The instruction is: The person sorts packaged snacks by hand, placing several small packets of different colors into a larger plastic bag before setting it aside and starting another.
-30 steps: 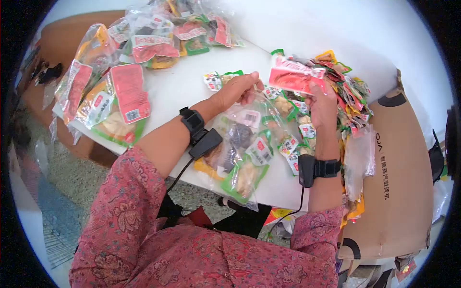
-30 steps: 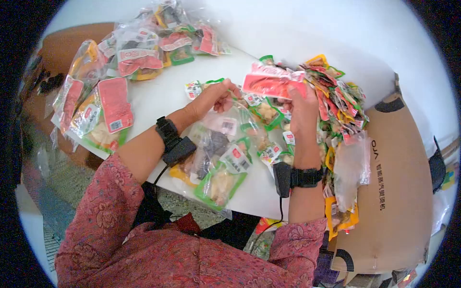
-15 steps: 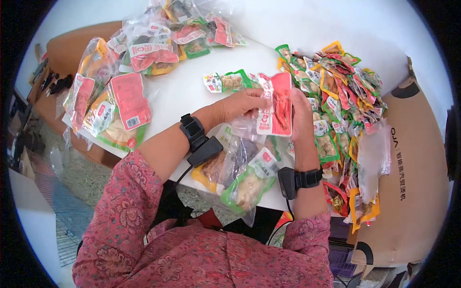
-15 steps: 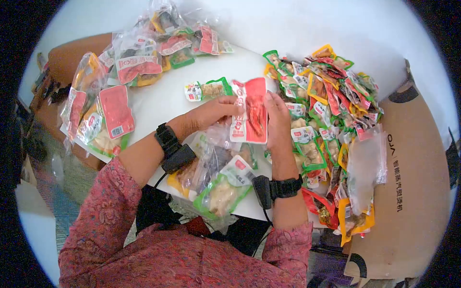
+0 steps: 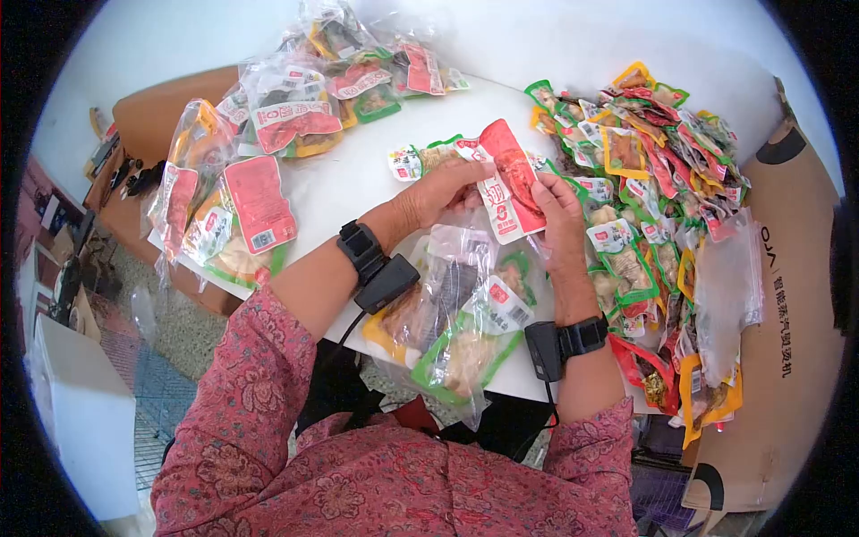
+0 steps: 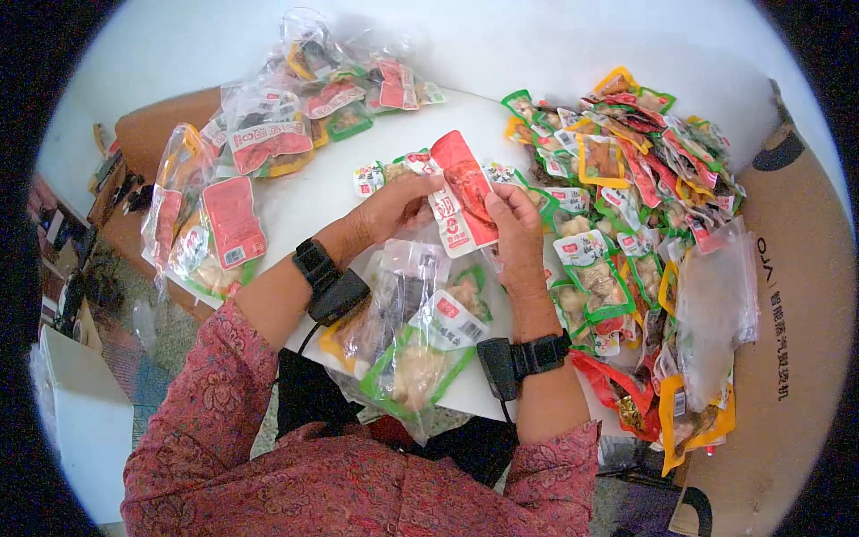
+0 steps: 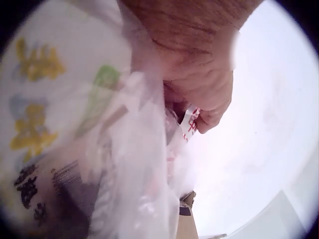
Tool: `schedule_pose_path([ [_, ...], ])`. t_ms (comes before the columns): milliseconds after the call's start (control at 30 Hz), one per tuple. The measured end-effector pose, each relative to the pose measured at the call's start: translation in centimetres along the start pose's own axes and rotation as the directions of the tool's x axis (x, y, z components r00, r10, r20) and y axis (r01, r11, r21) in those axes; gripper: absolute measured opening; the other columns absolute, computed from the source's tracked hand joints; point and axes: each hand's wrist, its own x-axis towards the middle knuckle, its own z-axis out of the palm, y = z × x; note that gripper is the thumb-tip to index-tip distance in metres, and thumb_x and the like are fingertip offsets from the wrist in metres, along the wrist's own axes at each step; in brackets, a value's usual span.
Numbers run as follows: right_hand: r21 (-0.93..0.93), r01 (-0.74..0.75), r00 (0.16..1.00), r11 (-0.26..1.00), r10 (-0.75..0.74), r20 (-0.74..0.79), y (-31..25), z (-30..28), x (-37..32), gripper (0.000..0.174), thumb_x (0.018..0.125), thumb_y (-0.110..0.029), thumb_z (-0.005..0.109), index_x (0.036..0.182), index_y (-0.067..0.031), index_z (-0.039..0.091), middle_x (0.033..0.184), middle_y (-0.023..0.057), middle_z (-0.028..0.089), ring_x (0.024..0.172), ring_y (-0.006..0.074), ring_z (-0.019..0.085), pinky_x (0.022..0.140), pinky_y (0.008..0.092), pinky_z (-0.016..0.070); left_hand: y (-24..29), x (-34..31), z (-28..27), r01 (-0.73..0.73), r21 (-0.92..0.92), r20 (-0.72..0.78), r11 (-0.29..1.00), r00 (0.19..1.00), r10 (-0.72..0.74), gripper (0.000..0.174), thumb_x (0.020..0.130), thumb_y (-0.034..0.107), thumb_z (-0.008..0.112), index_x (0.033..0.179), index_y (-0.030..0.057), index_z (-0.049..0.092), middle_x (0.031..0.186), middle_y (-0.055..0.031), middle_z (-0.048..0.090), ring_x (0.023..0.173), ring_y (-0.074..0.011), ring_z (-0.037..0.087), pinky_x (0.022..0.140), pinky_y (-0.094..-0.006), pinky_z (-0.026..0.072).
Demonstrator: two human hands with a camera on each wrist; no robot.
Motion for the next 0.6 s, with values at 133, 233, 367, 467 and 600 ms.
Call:
schedule_pose_path([
  [133, -0.060, 0.099, 0.993, 0.993, -0.103, -0.062, 0.3, -0.5, 0.3, 0.013, 0.084, -0.008, 0.053, 0.094, 0.0000, 0.056, 0.084, 0.0013, 0.057, 0.074, 0.0062, 0.053, 0.067, 0.0193, 0.0445, -0.1, -0.1, 0.0, 0.005, 0.041, 0.009, 0.999, 1.000, -0.006, 0.023, 0.083, 0.030, 0.056, 0.072, 0.0093, 0.054, 0.057, 0.0030, 0.046, 0.048, -0.0040, 0.039, 0.043, -0.0186, 0.0294],
  [233, -0.170, 0.162, 0.983, 0.972, -0.175, -0.060, 0.3, -0.5, 0.3, 0.013, 0.084, -0.009, 0.053, 0.092, 0.0002, 0.056, 0.083, 0.0005, 0.056, 0.073, 0.0053, 0.051, 0.066, 0.0188, 0.0432, -0.7, 0.2, -0.4, 0.017, 0.163, 0.016, 0.987, 1.000, -0.020, 0.023, 0.082, 0.028, 0.057, 0.071, 0.0090, 0.053, 0.058, 0.0031, 0.046, 0.048, -0.0036, 0.039, 0.044, -0.0184, 0.0299],
  [367, -0.250, 0.177, 0.982, 0.952, -0.189, -0.027, 0.7, -0.5, 0.4, 0.012, 0.084, -0.009, 0.053, 0.092, 0.0006, 0.056, 0.081, 0.0001, 0.055, 0.072, 0.0048, 0.050, 0.066, 0.0188, 0.0427, -0.4, 0.1, -0.1, -0.037, 0.130, -0.025, 0.991, 0.999, 0.041, 0.025, 0.086, 0.033, 0.050, 0.078, 0.0093, 0.055, 0.057, 0.0050, 0.043, 0.047, -0.0036, 0.036, 0.041, -0.0197, 0.0255],
  [467, -0.259, 0.178, 0.983, 0.949, -0.183, 0.008, 0.4, -0.1, 0.1, 0.013, 0.084, -0.009, 0.053, 0.091, 0.0015, 0.056, 0.080, -0.0007, 0.053, 0.071, 0.0045, 0.049, 0.066, 0.0188, 0.0422, -0.3, 0.3, -0.3, -0.114, 0.048, -0.087, 0.992, 0.989, 0.118, 0.028, 0.088, 0.035, 0.045, 0.077, 0.0105, 0.052, 0.056, 0.0048, 0.043, 0.046, -0.0040, 0.034, 0.040, -0.0200, 0.0243],
  [600, -0.342, 0.207, 0.976, 0.917, -0.216, 0.013, 0.4, -0.1, 0.2, 0.014, 0.084, -0.008, 0.052, 0.091, 0.0021, 0.056, 0.078, -0.0015, 0.051, 0.069, 0.0042, 0.048, 0.064, 0.0186, 0.0410, -0.5, 0.5, -0.9, -0.165, 0.083, -0.159, 0.983, 0.971, 0.176, 0.031, 0.090, 0.038, 0.039, 0.078, 0.0113, 0.050, 0.055, 0.0041, 0.043, 0.044, -0.0050, 0.032, 0.039, -0.0204, 0.0227],
])
